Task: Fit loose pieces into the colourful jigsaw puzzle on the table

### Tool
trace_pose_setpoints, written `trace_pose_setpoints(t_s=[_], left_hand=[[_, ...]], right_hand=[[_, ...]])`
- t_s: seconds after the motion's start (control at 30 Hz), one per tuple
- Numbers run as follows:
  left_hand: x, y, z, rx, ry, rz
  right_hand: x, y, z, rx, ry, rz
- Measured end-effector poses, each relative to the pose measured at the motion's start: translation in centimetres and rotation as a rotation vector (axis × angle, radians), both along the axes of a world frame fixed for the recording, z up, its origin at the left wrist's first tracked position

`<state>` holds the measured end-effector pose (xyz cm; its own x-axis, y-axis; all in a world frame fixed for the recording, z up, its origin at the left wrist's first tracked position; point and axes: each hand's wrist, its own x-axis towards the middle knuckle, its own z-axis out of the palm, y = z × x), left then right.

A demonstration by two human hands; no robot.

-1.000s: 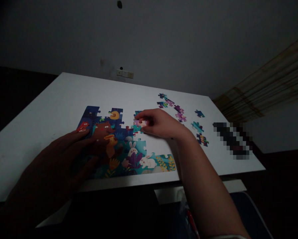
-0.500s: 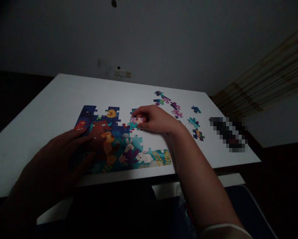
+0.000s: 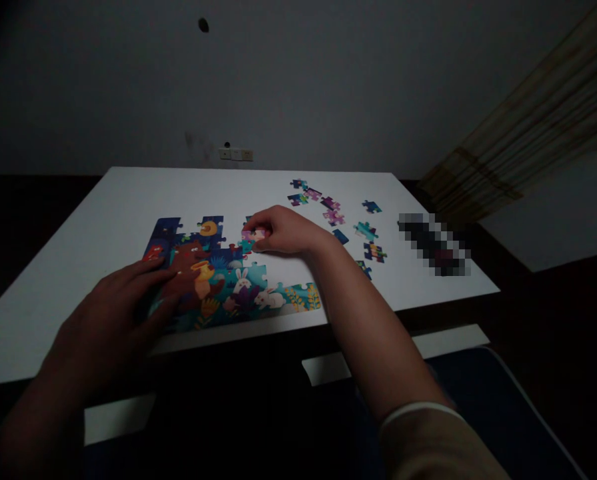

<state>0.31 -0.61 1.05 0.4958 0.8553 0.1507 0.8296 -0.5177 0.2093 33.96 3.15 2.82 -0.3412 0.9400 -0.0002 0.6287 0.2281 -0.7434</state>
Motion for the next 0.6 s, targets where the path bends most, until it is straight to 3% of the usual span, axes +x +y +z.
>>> trace_pose_setpoints(t_s=[0.33,0.6], left_hand=[[0.33,-0.48,0.52,-0.004,-0.004,0.016],[0.52,-0.52,0.75,0.007,0.018,0.016]], right_hand=[[-0.02,-0.13,0.02,0.081,-0.029,0.058],[-0.26,0.34,-0.30,0.036,0.018,0.054]])
